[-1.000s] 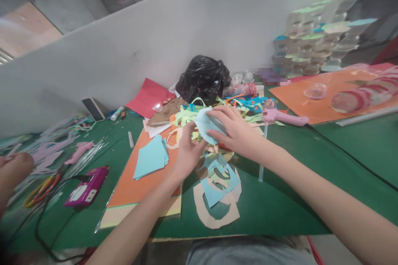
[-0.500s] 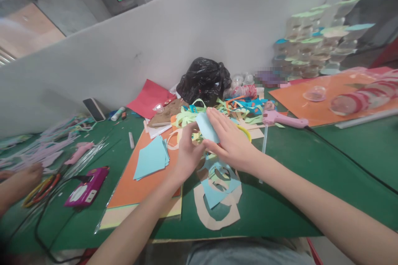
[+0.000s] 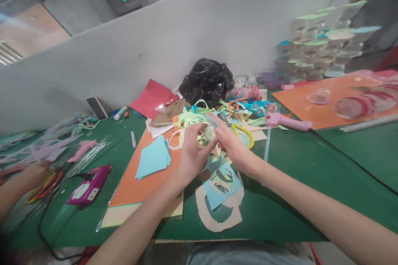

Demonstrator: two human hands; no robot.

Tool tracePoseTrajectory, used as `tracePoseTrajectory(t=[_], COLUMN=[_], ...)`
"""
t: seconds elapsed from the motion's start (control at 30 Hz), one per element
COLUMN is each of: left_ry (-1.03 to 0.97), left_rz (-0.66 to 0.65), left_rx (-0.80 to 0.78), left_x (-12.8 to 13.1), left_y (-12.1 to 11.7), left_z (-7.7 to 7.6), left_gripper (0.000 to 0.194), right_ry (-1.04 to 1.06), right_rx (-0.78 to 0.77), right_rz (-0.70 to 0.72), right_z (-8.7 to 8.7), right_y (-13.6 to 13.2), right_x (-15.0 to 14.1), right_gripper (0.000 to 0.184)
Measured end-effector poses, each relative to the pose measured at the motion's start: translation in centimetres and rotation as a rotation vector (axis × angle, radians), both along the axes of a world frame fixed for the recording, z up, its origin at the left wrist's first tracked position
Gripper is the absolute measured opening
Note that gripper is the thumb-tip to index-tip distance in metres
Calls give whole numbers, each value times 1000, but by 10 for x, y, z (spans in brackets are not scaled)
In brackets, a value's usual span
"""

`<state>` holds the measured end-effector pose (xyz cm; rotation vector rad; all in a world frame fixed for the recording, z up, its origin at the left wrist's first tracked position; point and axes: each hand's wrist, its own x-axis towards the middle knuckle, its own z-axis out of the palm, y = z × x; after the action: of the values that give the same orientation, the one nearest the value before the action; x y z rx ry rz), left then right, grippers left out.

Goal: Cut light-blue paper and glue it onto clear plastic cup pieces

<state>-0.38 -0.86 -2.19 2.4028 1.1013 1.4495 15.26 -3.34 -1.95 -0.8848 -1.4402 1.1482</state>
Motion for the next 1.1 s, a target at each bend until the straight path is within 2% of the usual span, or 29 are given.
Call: tracePoseTrajectory(t=[0.13, 0.23, 0.4, 0.63, 1.1], left_ry=[31, 41, 58, 70, 59], left_rz=[1, -7, -11, -29, -68], left_rx=[43, 67, 61, 56, 2], left_x=[0, 0, 0, 0, 0], left_y=[0, 0, 0, -1, -1], left_z=[0, 0, 0, 0, -1], left_gripper=[37, 37, 38, 38, 36], right_ry=[207, 294, 337, 400, 403], right_rx=[-186, -203, -221, -402, -373], right_rz=[-8, -23, -136, -95, -71], right_z=[6, 10, 16, 27, 28], right_y=[-1, -1, -2, -7, -9], right_x=[-4, -5, -8, -10, -9], right_gripper=[66, 55, 36, 48, 51])
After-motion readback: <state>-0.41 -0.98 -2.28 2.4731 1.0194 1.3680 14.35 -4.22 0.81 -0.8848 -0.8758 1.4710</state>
